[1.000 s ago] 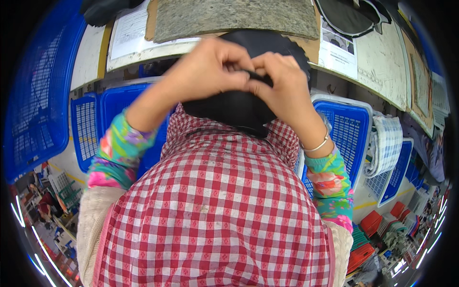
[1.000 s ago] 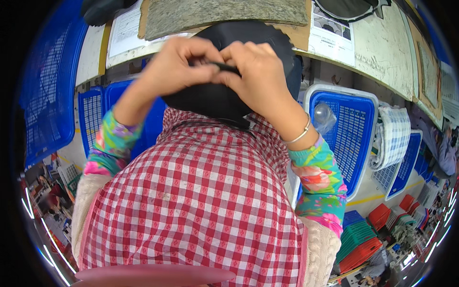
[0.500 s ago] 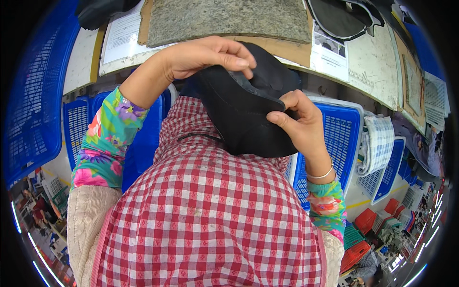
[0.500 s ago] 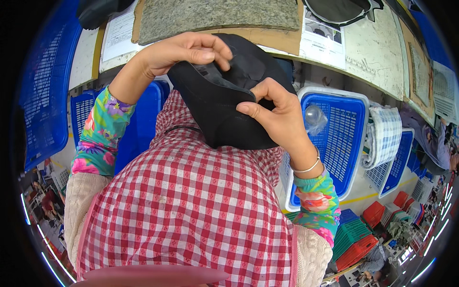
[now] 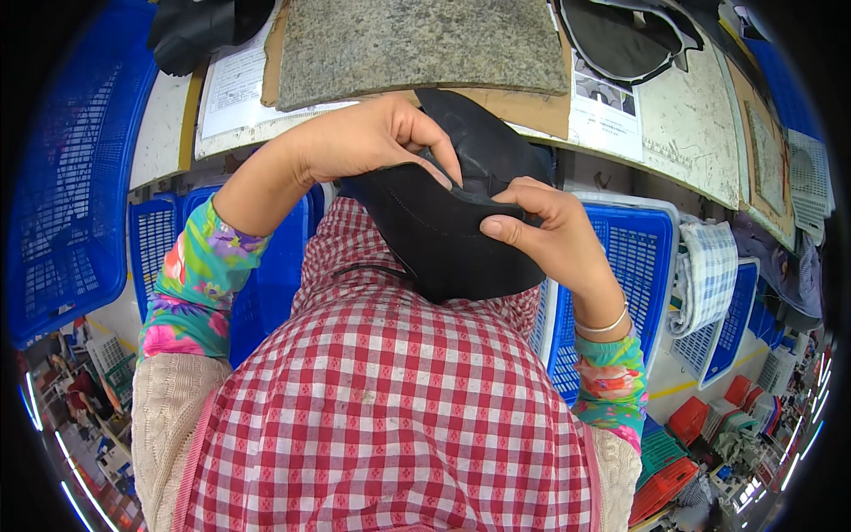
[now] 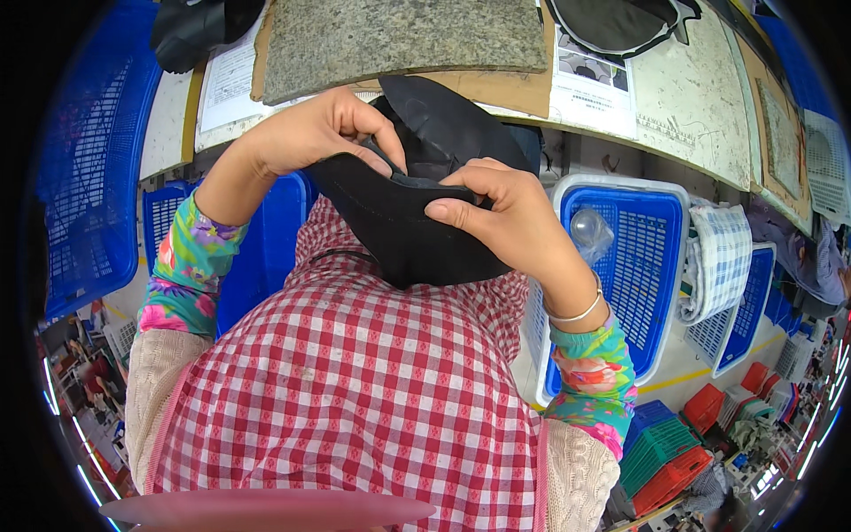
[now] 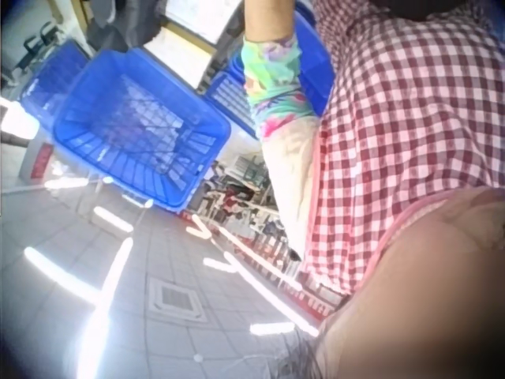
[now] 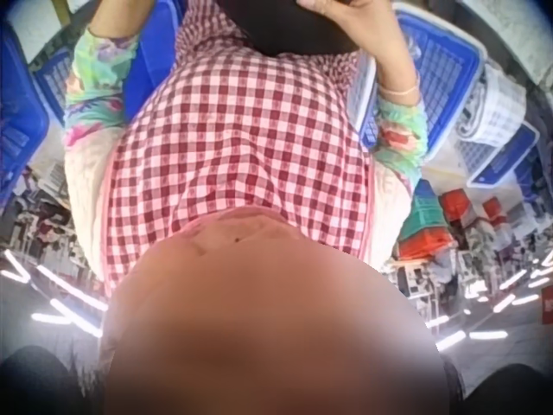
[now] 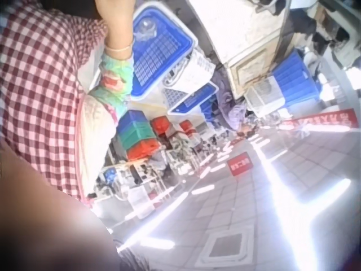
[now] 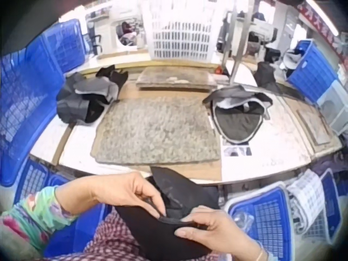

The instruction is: The person repeatedly picks up black shoe components, aligns edges, and presses them together by hand. They turn the parts over, check seams, and place finished pieces on the workbench while handling additional components one at a time.

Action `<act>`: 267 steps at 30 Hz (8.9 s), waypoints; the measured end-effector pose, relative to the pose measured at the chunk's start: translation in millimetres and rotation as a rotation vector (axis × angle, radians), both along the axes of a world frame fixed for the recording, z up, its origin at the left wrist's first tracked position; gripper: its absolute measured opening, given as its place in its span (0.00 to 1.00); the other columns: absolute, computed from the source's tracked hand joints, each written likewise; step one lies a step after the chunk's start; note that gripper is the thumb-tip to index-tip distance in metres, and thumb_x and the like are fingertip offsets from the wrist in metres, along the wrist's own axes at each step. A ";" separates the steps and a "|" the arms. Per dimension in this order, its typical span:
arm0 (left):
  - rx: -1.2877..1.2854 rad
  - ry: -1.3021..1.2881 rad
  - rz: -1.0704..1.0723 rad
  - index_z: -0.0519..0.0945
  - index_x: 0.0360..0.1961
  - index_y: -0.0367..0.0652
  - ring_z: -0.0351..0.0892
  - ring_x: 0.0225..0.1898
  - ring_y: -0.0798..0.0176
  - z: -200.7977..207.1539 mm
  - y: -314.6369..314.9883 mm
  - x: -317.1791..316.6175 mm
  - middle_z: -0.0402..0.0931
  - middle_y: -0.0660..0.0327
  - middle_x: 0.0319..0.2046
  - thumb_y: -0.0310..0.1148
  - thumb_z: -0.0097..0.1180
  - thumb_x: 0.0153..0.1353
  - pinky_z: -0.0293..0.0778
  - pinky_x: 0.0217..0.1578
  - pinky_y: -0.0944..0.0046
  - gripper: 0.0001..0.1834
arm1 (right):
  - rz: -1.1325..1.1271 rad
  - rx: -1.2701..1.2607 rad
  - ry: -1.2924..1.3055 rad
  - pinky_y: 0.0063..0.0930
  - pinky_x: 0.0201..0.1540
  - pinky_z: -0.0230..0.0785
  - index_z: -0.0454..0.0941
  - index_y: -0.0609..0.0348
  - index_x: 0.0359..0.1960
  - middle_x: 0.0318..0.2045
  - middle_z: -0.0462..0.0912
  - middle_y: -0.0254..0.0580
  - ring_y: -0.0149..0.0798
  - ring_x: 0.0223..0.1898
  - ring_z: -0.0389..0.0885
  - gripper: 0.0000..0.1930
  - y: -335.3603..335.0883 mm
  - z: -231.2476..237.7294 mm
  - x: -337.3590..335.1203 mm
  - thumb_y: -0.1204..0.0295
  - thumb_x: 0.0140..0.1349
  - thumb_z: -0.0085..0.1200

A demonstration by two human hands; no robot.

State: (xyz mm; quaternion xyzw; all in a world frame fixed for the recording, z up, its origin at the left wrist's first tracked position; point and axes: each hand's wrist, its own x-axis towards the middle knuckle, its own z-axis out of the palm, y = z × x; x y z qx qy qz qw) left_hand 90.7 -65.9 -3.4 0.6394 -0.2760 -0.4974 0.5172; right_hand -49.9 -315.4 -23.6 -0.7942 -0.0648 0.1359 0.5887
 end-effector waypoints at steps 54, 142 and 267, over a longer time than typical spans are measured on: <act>-0.057 -0.071 0.060 0.87 0.43 0.39 0.79 0.47 0.69 -0.7 4.8 -13.2 0.85 0.63 0.40 0.46 0.57 0.74 0.70 0.56 0.65 0.20 | 0.281 0.054 0.079 0.24 0.49 0.77 0.89 0.65 0.45 0.37 0.90 0.36 0.27 0.41 0.85 0.11 -10.7 19.1 45.1 0.68 0.70 0.65; -0.079 0.058 0.120 0.81 0.54 0.39 0.74 0.32 0.80 -4.0 8.9 -28.1 0.81 0.67 0.44 0.45 0.71 0.65 0.68 0.31 0.76 0.25 | 0.282 -0.315 -0.261 0.35 0.30 0.75 0.84 0.60 0.26 0.20 0.81 0.49 0.50 0.22 0.82 0.04 7.4 35.9 45.7 0.73 0.51 0.64; -0.099 -0.266 0.425 0.85 0.46 0.41 0.76 0.25 0.80 -21.8 0.9 -16.5 0.81 0.69 0.29 0.42 0.61 0.75 0.68 0.25 0.79 0.14 | 0.096 -0.098 -0.175 0.15 0.35 0.69 0.84 0.63 0.41 0.31 0.83 0.25 0.18 0.32 0.77 0.07 4.4 18.7 84.0 0.73 0.68 0.65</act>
